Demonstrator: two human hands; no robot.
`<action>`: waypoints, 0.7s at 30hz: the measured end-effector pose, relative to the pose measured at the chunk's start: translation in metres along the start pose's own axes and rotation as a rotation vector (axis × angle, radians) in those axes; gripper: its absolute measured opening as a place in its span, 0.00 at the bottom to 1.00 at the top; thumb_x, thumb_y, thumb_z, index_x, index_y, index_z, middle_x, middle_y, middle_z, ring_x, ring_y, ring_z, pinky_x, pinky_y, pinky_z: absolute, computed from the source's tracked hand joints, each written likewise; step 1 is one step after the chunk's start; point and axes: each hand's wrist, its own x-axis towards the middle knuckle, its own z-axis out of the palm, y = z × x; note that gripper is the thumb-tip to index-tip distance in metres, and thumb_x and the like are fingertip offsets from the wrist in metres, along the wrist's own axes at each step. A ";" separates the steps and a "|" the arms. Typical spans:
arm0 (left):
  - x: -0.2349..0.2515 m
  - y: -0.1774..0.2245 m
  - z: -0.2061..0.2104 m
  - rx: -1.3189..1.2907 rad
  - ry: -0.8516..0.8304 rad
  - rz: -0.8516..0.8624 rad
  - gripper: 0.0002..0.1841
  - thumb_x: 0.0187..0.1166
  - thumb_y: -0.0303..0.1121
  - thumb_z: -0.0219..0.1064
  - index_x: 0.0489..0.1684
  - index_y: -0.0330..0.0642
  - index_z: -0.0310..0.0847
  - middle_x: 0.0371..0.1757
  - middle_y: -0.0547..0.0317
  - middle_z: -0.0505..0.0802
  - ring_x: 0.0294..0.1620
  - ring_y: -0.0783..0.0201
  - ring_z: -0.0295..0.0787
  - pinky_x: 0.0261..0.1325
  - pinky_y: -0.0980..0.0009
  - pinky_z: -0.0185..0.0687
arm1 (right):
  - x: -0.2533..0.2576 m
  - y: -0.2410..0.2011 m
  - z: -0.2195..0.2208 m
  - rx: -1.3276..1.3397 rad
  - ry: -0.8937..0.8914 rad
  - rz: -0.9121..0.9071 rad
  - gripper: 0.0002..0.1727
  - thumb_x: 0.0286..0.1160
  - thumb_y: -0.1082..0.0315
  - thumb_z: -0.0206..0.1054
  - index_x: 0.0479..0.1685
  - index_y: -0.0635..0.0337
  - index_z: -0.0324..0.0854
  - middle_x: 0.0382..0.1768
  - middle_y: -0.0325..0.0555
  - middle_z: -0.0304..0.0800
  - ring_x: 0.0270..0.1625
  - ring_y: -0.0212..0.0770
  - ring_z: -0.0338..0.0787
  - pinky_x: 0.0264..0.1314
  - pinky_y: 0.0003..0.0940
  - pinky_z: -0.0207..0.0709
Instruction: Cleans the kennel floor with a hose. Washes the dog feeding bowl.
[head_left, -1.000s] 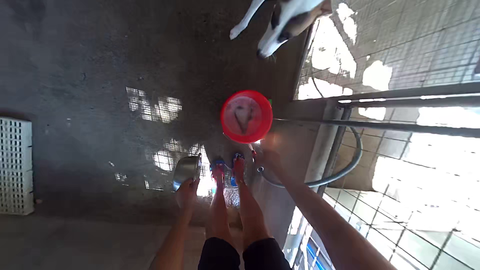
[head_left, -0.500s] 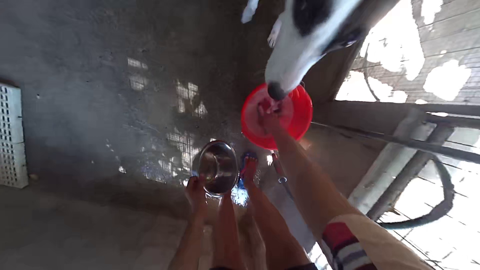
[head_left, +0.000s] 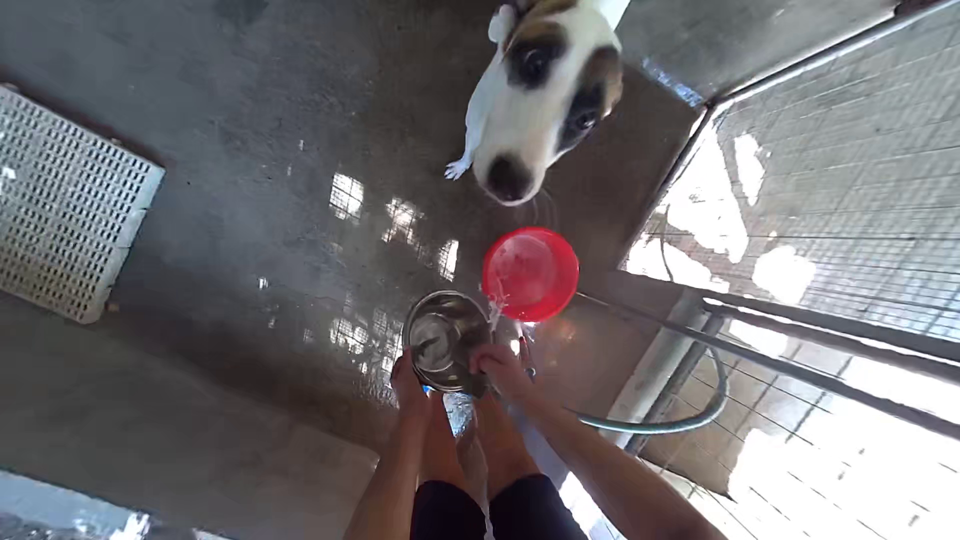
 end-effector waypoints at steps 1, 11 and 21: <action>-0.013 0.007 0.001 -0.035 -0.003 0.010 0.22 0.94 0.43 0.54 0.63 0.27 0.80 0.54 0.40 0.90 0.52 0.57 0.88 0.58 0.56 0.85 | 0.002 -0.001 0.004 -0.076 -0.037 0.010 0.14 0.83 0.74 0.56 0.55 0.75 0.83 0.51 0.56 0.89 0.53 0.38 0.87 0.61 0.35 0.79; -0.102 0.044 -0.016 -0.306 -0.166 -0.009 0.33 0.94 0.57 0.39 0.81 0.40 0.70 0.71 0.46 0.86 0.68 0.56 0.85 0.69 0.53 0.82 | 0.002 0.010 0.076 -0.748 -0.314 -0.027 0.27 0.92 0.57 0.51 0.84 0.59 0.73 0.90 0.68 0.57 0.92 0.65 0.58 0.92 0.59 0.53; -0.127 0.039 -0.034 -0.296 -0.249 0.039 0.31 0.96 0.53 0.40 0.75 0.36 0.73 0.65 0.45 0.90 0.62 0.57 0.88 0.66 0.54 0.86 | -0.009 -0.008 0.066 -0.730 -0.152 -0.217 0.36 0.81 0.56 0.67 0.85 0.66 0.66 0.83 0.69 0.69 0.86 0.62 0.70 0.89 0.55 0.63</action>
